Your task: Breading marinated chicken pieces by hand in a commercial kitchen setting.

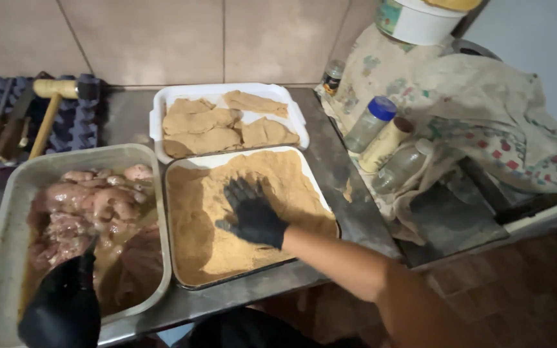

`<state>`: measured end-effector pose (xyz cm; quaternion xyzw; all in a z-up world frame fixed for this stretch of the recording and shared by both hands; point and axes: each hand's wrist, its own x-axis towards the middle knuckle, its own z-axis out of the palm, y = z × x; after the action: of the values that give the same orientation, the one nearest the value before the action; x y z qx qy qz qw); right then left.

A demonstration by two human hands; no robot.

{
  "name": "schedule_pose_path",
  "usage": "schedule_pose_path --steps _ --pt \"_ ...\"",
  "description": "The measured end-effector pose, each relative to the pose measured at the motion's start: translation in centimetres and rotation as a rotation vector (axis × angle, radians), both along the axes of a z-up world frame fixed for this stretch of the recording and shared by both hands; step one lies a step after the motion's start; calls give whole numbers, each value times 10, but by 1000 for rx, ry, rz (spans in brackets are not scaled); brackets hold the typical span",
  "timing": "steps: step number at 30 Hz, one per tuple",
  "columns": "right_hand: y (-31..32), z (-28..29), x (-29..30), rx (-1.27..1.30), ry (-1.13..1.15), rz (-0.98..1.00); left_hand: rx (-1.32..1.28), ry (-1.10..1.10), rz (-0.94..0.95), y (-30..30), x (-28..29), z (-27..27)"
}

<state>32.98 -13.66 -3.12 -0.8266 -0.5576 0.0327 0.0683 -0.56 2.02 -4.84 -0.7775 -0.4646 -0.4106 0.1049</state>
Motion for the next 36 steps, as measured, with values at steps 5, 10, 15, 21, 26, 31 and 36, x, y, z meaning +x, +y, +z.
schedule_pose_path --steps 5,10,15,21,26,31,36 --pt "4 -16 8 13 35 98 -83 58 44 -2 1 4" --pt "0 -22 48 84 102 54 -121 -37 -31 -5 3 14" --pt "22 3 88 -32 299 -79 -199 35 7 -5 4 24" --pt "33 -15 119 -22 410 -226 -154 -17 -8 -8 4 27" --pt "7 32 101 -151 699 -114 -117 -61 -49 -7 4 23" --pt "-9 73 111 262 634 -113 -157 -40 -39 -3 1 11" --pt "-26 142 73 585 415 95 -149 -27 -49 -4 1 14"
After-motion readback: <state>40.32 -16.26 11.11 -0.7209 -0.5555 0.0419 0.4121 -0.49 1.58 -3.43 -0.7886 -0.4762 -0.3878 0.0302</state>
